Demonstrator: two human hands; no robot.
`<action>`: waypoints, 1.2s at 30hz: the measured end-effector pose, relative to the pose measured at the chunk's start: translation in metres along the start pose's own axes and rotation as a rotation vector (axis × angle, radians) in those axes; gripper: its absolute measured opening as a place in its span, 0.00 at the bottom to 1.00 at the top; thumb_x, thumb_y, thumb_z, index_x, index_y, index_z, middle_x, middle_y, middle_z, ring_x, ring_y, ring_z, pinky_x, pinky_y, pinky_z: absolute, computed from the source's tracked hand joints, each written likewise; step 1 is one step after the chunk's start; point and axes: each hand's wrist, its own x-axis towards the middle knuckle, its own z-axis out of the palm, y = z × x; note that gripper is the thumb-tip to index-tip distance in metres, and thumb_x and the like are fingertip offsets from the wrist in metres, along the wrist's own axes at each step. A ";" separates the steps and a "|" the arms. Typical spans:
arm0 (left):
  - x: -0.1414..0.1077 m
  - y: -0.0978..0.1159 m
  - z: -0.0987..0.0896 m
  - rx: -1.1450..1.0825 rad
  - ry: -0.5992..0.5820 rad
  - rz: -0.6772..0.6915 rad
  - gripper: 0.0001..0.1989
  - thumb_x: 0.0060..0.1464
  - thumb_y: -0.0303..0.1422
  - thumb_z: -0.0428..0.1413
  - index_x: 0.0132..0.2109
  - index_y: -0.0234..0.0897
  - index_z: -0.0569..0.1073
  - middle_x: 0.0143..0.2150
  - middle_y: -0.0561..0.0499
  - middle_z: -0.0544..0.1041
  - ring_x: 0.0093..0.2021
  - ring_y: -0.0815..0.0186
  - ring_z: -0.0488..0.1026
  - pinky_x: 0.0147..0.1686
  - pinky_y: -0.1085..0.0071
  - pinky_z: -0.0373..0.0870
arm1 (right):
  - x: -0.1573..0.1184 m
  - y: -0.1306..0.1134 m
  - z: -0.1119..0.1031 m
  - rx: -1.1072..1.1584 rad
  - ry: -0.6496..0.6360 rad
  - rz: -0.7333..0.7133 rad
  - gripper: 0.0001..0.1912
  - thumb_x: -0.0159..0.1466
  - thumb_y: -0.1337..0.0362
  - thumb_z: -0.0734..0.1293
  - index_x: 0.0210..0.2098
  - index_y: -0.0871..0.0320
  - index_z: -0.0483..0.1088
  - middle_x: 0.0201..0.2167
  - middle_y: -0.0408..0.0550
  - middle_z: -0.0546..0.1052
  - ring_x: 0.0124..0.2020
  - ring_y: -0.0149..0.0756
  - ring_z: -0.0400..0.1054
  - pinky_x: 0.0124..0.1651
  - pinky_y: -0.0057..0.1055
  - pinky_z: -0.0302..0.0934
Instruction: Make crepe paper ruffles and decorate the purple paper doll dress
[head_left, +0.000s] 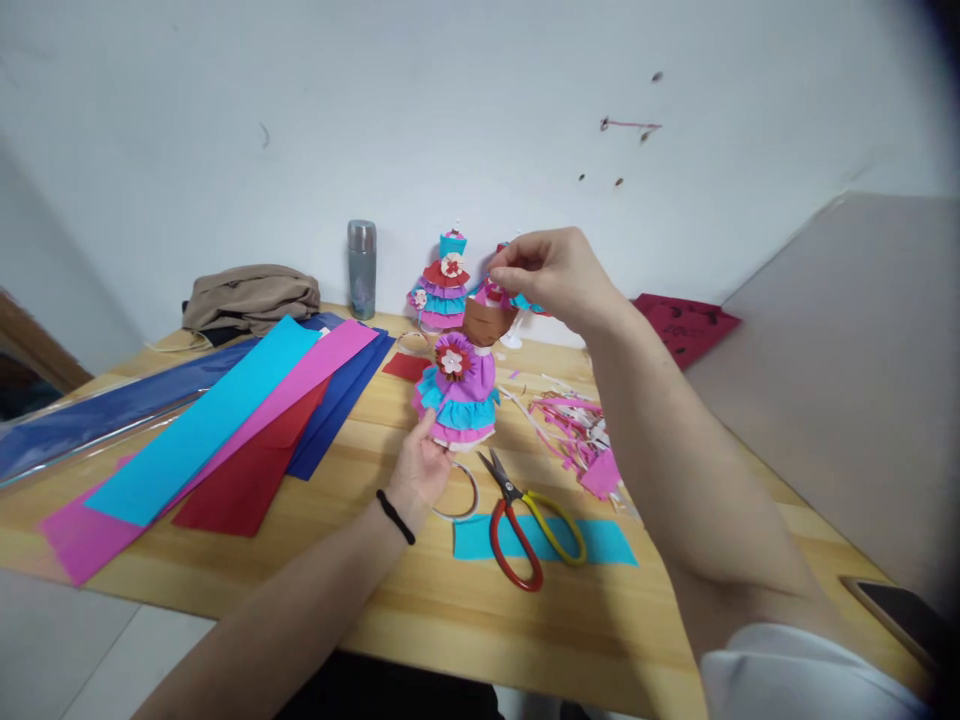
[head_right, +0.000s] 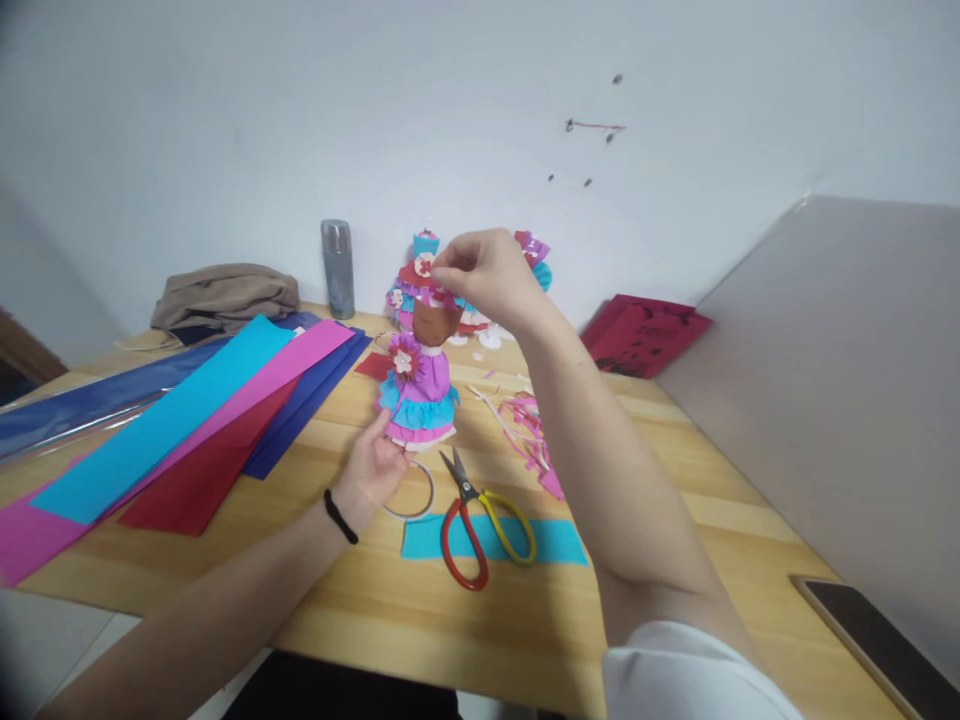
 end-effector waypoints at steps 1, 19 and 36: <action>0.000 0.000 0.000 0.000 0.007 -0.009 0.10 0.66 0.30 0.54 0.47 0.36 0.80 0.44 0.46 0.85 0.48 0.63 0.81 0.61 0.63 0.71 | -0.001 -0.001 0.000 0.038 -0.014 0.004 0.03 0.54 0.63 0.71 0.25 0.53 0.74 0.25 0.47 0.78 0.29 0.40 0.69 0.31 0.38 0.63; 0.003 0.004 0.004 0.000 -0.009 0.036 0.08 0.63 0.25 0.55 0.45 0.35 0.79 0.42 0.47 0.85 0.58 0.60 0.77 0.66 0.58 0.67 | -0.006 -0.007 0.013 -0.150 0.134 0.089 0.14 0.63 0.52 0.70 0.27 0.53 0.69 0.26 0.47 0.76 0.38 0.41 0.68 0.44 0.41 0.60; 0.003 0.008 0.007 -0.014 -0.012 -0.004 0.11 0.67 0.28 0.52 0.51 0.34 0.78 0.47 0.44 0.84 0.59 0.60 0.77 0.63 0.58 0.71 | -0.009 -0.004 0.014 -0.113 0.154 -0.007 0.08 0.64 0.62 0.68 0.29 0.54 0.70 0.30 0.46 0.77 0.34 0.34 0.67 0.39 0.34 0.59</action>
